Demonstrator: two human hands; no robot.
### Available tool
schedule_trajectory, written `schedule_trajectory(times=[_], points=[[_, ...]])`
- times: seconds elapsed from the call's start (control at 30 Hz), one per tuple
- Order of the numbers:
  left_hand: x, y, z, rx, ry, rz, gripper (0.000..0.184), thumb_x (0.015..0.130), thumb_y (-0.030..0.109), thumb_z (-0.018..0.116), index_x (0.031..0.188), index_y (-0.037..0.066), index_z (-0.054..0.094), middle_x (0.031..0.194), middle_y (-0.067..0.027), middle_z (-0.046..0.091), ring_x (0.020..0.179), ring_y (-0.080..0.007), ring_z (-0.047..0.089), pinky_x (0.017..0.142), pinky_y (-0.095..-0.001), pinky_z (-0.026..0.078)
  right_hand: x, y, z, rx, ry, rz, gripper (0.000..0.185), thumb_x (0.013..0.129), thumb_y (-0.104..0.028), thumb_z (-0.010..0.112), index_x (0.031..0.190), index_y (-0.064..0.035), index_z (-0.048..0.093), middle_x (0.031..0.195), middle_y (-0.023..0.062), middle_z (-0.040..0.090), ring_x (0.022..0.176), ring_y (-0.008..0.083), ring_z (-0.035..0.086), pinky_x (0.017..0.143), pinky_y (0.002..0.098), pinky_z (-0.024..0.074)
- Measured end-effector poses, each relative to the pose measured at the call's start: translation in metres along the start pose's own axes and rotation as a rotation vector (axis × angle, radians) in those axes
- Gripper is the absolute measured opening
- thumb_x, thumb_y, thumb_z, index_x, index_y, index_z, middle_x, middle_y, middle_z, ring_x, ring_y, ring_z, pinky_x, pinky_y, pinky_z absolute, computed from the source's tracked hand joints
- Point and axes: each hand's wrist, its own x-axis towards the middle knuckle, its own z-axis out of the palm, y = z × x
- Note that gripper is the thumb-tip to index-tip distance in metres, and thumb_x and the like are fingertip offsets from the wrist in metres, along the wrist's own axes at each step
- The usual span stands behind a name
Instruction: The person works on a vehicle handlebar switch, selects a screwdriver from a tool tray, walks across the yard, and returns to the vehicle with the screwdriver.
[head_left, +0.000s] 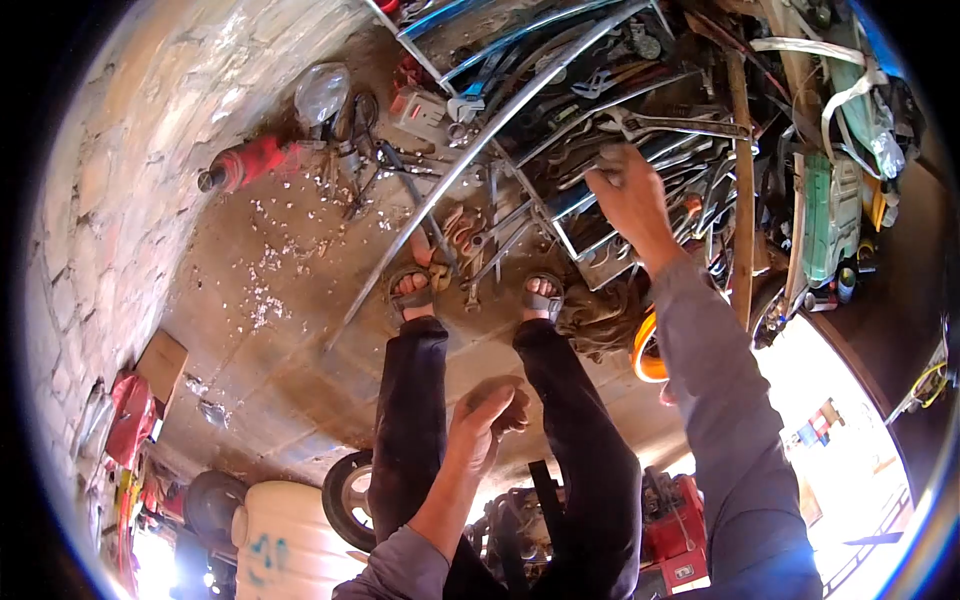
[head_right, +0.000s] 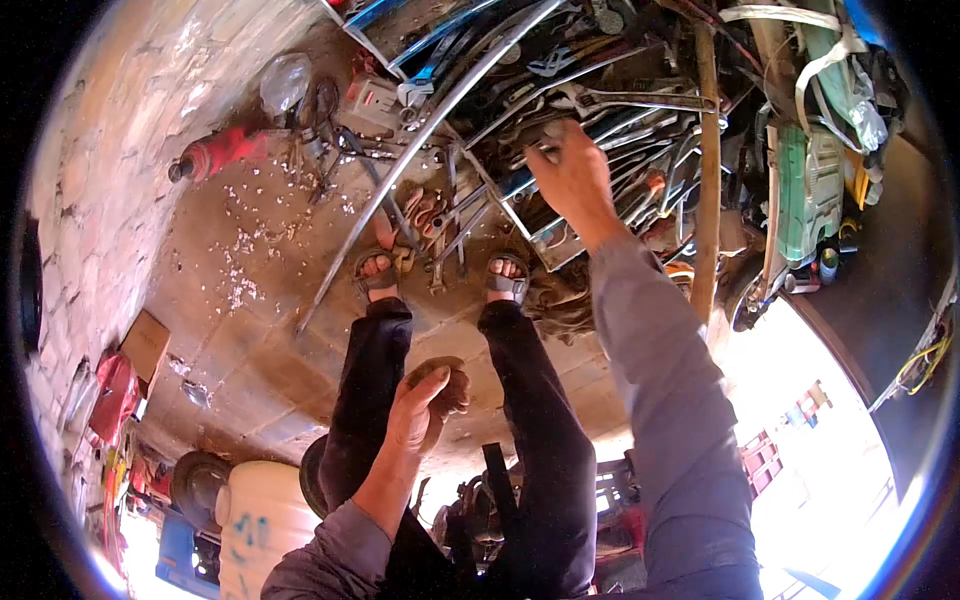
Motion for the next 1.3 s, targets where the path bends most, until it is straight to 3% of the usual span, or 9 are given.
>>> schedule_trajectory(times=[0.1, 0.2, 0.27, 0.5, 0.6, 0.8, 0.87, 1.13, 1.3], points=[[0.001, 0.003, -0.003, -0.019, -0.014, 0.01, 0.03, 0.085, 0.023, 0.06, 0.103, -0.001, 0.058, 0.08, -0.0094, 0.063, 0.065, -0.0155, 0.061, 0.058, -0.0286, 0.048, 0.036, -0.024, 0.049, 0.195, 0.052, 0.016, 0.041, 0.074, -0.021, 0.065, 0.103, 0.0058, 0.053, 0.091, 0.0201, 0.063, 0.075, 0.0262, 0.063, 0.066, 0.0355, 0.0504], [-0.003, 0.01, -0.003, -0.018, -0.016, 0.016, 0.031, 0.085, 0.024, 0.06, 0.103, -0.001, 0.058, 0.081, -0.0096, 0.064, 0.067, -0.0153, 0.06, 0.06, -0.0283, 0.048, 0.081, -0.019, 0.102, 0.45, 0.008, 0.333, 0.044, 0.07, -0.025, 0.066, 0.096, 0.0086, 0.054, 0.086, 0.0215, 0.062, 0.083, 0.0296, 0.062, 0.068, 0.0387, 0.0472], [-0.005, 0.013, -0.003, -0.036, -0.009, 0.012, 0.031, 0.085, 0.023, 0.06, 0.103, -0.002, 0.058, 0.082, -0.0095, 0.063, 0.069, -0.0151, 0.06, 0.061, -0.0279, 0.048, 0.1, -0.026, 0.122, 0.342, 0.094, 0.385, 0.044, 0.072, -0.015, 0.066, 0.104, 0.0105, 0.051, 0.086, 0.0141, 0.058, 0.076, 0.0228, 0.055, 0.062, 0.0348, 0.0443], [-0.01, 0.018, -0.011, -0.09, 0.018, -0.01, 0.027, 0.084, 0.02, 0.06, 0.102, 0.0, 0.058, 0.082, -0.0081, 0.063, 0.07, -0.0152, 0.06, 0.062, -0.0276, 0.047, 0.115, -0.049, 0.146, 0.832, 0.111, 0.673, 0.031, 0.083, -0.022, 0.058, 0.104, -0.0002, 0.049, 0.09, 0.0111, 0.055, 0.083, 0.0247, 0.055, 0.073, 0.0441, 0.0469], [-0.009, 0.026, -0.007, -0.101, 0.053, -0.002, 0.028, 0.084, 0.022, 0.061, 0.102, 0.0, 0.059, 0.082, -0.0088, 0.063, 0.07, -0.016, 0.06, 0.062, -0.0278, 0.047, 0.102, -0.05, 0.14, 0.841, 0.147, 0.641, 0.03, 0.089, -0.029, 0.05, 0.099, -0.0012, 0.047, 0.074, 0.008, 0.055, 0.065, 0.0236, 0.057, 0.067, 0.0428, 0.0474], [-0.001, 0.026, -0.013, -0.083, 0.012, 0.052, 0.03, 0.083, 0.023, 0.062, 0.105, 0.002, 0.058, 0.084, -0.0088, 0.063, 0.069, -0.0155, 0.059, 0.059, -0.0284, 0.047, 0.063, -0.054, 0.112, 0.947, 0.222, 0.621, 0.03, 0.092, -0.031, 0.046, 0.099, -0.0018, 0.04, 0.071, 0.0098, 0.054, 0.058, 0.0228, 0.058, 0.049, 0.034, 0.0473], [0.002, 0.027, -0.016, -0.066, 0.225, 0.164, 0.031, 0.082, 0.025, 0.063, 0.106, 0.005, 0.057, 0.088, -0.0084, 0.062, 0.066, -0.0152, 0.057, 0.056, -0.0284, 0.047, 0.05, -0.075, 0.084, 1.042, 0.192, 0.652, 0.031, 0.092, -0.032, 0.045, 0.099, -0.0019, 0.041, 0.071, 0.0097, 0.055, 0.058, 0.0225, 0.058, 0.05, 0.0343, 0.0486], [0.011, 0.052, -0.06, -0.579, 0.436, 0.256, 0.04, 0.084, 0.037, 0.06, 0.112, 0.01, 0.053, 0.107, -0.0052, 0.057, 0.095, -0.0218, 0.055, 0.08, -0.0346, 0.046, 0.077, -0.072, 0.001, 1.139, 0.061, 0.671, 0.026, 0.094, -0.03, 0.044, 0.096, -0.0037, 0.042, 0.068, 0.0066, 0.051, 0.056, 0.0217, 0.056, 0.047, 0.0379, 0.0461], [-0.001, 0.096, -0.056, -0.83, 0.371, 0.689, 0.048, 0.081, 0.042, 0.061, 0.107, 0.003, 0.055, 0.099, -0.0115, 0.06, 0.096, -0.025, 0.056, 0.084, -0.0393, 0.043, 0.109, -0.058, -0.018, 1.175, 0.089, 0.677, 0.023, 0.093, -0.029, 0.045, 0.098, -0.007, 0.044, 0.073, 0.008, 0.052, 0.056, 0.0239, 0.055, 0.049, 0.0403, 0.0499]])
